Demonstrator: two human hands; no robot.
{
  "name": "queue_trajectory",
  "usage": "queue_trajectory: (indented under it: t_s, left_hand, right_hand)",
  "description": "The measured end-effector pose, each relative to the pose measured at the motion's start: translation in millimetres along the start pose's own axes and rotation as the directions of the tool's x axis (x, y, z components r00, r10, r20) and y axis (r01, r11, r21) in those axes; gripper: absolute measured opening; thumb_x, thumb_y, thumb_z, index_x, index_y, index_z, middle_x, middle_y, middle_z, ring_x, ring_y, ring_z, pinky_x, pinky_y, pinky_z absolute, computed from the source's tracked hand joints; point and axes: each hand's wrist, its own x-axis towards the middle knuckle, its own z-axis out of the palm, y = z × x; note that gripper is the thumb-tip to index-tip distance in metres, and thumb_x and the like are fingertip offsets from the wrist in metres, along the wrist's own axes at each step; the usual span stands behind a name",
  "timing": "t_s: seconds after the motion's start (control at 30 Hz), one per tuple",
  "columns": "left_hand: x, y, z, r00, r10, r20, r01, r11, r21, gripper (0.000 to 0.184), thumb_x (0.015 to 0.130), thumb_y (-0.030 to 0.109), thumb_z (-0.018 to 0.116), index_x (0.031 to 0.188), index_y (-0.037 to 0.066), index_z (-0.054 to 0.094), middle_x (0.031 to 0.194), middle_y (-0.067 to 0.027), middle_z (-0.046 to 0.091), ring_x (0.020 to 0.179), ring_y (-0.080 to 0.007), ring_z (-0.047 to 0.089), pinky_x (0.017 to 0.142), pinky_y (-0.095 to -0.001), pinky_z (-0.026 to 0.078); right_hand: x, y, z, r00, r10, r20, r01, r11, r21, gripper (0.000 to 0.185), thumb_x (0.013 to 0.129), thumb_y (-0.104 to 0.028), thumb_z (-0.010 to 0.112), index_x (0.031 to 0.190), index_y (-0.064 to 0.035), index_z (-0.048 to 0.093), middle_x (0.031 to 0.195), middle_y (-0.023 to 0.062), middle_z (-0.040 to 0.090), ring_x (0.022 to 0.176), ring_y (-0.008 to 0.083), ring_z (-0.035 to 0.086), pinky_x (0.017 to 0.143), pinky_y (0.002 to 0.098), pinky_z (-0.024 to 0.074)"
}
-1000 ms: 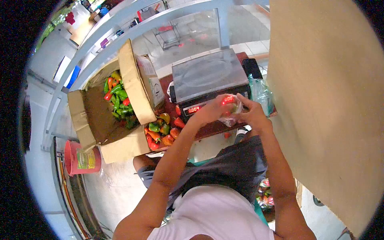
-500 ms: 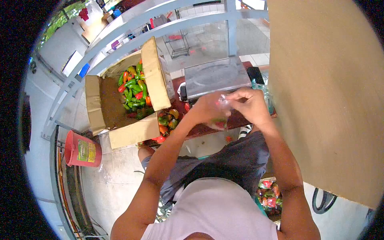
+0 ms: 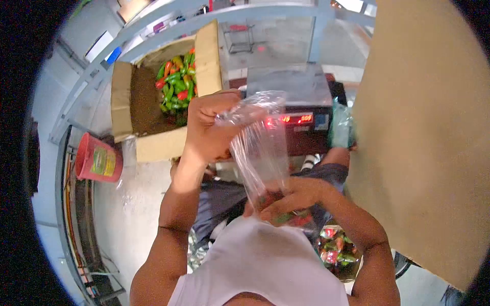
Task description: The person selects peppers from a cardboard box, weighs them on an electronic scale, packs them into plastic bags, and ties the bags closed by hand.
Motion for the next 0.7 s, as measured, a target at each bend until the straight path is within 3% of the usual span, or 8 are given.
queue_trajectory:
  t_s: [0.13,0.17,0.23,0.3,0.4,0.53,0.6,0.7]
  left_hand:
    - [-42,-34,-2,0.883,-0.467,-0.037,0.463,0.882,-0.085,0.019,0.085,0.005,0.072,0.069,-0.001,0.065,0.061,-0.0026,0.057,0.06,-0.005,0.047,0.054,-0.0222,0.035]
    - [-48,-48,-6,0.921,-0.378,-0.088,0.37,0.924,-0.101,0.009,0.084,0.005,0.072,0.076,0.001,0.068,0.07,-0.0057,0.065,0.062,-0.0081,0.054,0.056,-0.0236,0.04]
    - [-37,-2,-11,0.965,0.156,-0.212,-0.058,0.912,0.407,0.004,0.084,0.009,0.07,0.083,0.004,0.07,0.076,-0.0062,0.066,0.062,-0.0126,0.055,0.057,-0.0264,0.042]
    - [-49,18,-4,0.924,0.365,0.114,-0.361,0.732,0.578,0.009,0.084,0.015,0.068,0.086,0.006,0.069,0.076,-0.0069,0.066,0.06,-0.0176,0.058,0.055,-0.0307,0.045]
    - [-100,-3,13,0.591,0.118,0.798,-0.567,0.765,0.306,0.021,0.081,0.028,0.064,0.084,0.007,0.063,0.067,-0.0084,0.063,0.056,-0.0262,0.063,0.051,-0.0394,0.05]
    - [-106,0,-26,0.522,0.003,0.853,-0.592,0.721,0.36,0.027,0.088,0.03,0.062,0.073,0.009,0.054,0.065,-0.0056,0.055,0.06,-0.0254,0.062,0.053,-0.0394,0.05]
    - [-106,10,-31,0.586,-0.055,0.808,-0.536,0.722,0.438,0.026,0.088,0.029,0.062,0.074,0.009,0.054,0.065,-0.0062,0.055,0.057,-0.0255,0.061,0.051,-0.0393,0.05]
    - [-106,28,-23,0.839,0.075,0.539,-0.332,0.855,0.399,0.017,0.086,0.018,0.062,0.079,0.005,0.054,0.07,-0.0086,0.054,0.065,-0.0288,0.06,0.059,-0.042,0.048]
  right_hand:
    - [15,46,48,0.978,-0.127,-0.167,0.168,0.951,0.259,0.023,0.092,-0.012,0.066,0.112,-0.0031,0.063,0.106,0.0056,0.065,0.097,0.0149,0.061,0.091,0.03,0.0464]
    - [17,68,46,0.974,-0.132,-0.184,0.18,0.945,0.273,0.025,0.091,-0.011,0.066,0.114,-0.003,0.062,0.109,0.0063,0.065,0.099,0.0151,0.061,0.092,0.0302,0.0459]
    - [16,69,49,0.967,0.001,-0.254,0.087,0.938,0.335,0.029,0.088,-0.008,0.064,0.116,-0.0018,0.06,0.112,0.008,0.063,0.109,0.0136,0.056,0.093,0.0301,0.0454]
    - [18,66,50,0.976,-0.034,-0.216,0.038,0.999,0.011,0.03,0.09,-0.01,0.063,0.118,-0.0017,0.059,0.111,0.0097,0.062,0.108,0.015,0.055,0.093,0.0313,0.0451]
    - [8,54,60,0.937,-0.135,-0.322,0.049,0.964,-0.26,0.029,0.09,-0.015,0.065,0.116,-0.0029,0.061,0.111,0.0113,0.06,0.108,0.0186,0.055,0.093,0.0333,0.044]
    - [-23,17,48,0.893,-0.159,-0.421,-0.044,0.9,-0.433,0.025,0.087,-0.023,0.073,0.106,-0.0065,0.068,0.115,0.0123,0.058,0.107,0.0262,0.055,0.095,0.0372,0.0428]
    - [-27,11,28,0.803,-0.503,-0.32,0.0,0.537,-0.843,0.021,0.081,-0.019,0.077,0.098,-0.0087,0.071,0.109,0.0082,0.06,0.105,0.0249,0.056,0.088,0.0357,0.0463]
    - [-43,-32,-1,0.653,-0.736,-0.175,-0.22,0.037,-0.975,0.02,0.077,-0.014,0.078,0.096,-0.0097,0.071,0.104,0.0047,0.06,0.102,0.0227,0.056,0.085,0.0364,0.0468]
